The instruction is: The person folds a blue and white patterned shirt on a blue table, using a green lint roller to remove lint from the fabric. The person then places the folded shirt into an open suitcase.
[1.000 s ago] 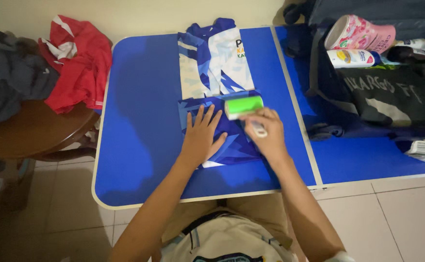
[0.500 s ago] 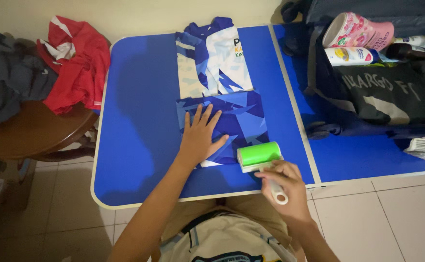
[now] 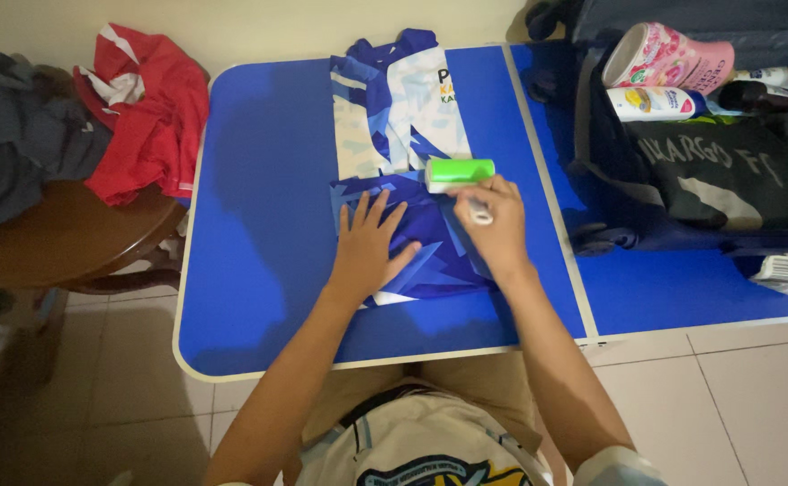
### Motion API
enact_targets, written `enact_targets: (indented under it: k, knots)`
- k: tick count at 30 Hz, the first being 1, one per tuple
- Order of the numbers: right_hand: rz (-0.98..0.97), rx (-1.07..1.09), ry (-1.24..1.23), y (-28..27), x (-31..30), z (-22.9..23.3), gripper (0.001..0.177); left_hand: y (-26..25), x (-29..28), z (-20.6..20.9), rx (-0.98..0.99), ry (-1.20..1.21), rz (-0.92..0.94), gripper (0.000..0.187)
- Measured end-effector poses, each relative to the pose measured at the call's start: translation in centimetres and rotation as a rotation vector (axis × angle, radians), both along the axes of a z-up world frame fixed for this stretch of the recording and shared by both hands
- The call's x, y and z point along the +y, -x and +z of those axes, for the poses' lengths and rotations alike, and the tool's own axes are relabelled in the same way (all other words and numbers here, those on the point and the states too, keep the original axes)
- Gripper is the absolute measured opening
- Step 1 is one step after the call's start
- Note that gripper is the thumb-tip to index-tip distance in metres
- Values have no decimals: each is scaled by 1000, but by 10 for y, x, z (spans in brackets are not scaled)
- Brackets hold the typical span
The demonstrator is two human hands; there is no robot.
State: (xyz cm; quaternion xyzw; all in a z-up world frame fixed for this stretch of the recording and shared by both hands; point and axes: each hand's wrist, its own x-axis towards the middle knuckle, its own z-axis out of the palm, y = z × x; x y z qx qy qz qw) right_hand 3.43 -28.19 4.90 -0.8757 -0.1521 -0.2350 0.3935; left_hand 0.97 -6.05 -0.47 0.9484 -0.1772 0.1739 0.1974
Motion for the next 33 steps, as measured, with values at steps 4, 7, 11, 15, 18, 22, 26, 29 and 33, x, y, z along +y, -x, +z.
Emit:
enact_targets:
  k: [4, 7, 11, 15, 18, 22, 26, 29, 33]
  knots:
    - [40, -17, 48, 49, -7, 1, 25, -5, 13, -2, 13, 76, 35, 55]
    - [58, 31, 60, 108, -17, 5, 27, -12, 30, -3, 35, 200, 123, 44]
    - [84, 81, 31, 154, -31, 15, 27, -21, 49, -6, -39, 421, 261, 35]
    - [125, 131, -49, 143, -37, 29, 21, -21, 52, -13, -72, 424, 309, 30]
    - [167, 139, -94, 121, -12, 32, 17, -20, 52, -18, -65, 427, 310, 29]
    - [268, 96, -51, 93, 40, 27, 14, -26, 60, -20, -105, 418, 288, 31]
    - [215, 26, 32, 57, 75, 20, 18, -29, 65, -23, -122, 460, 291, 31]
    - [196, -25, -6, 27, 89, 17, 21, -31, 65, -23, -109, 481, 295, 33]
    - [183, -13, 15, 17, 96, 15, 16, -32, 65, -20, -137, 499, 297, 34]
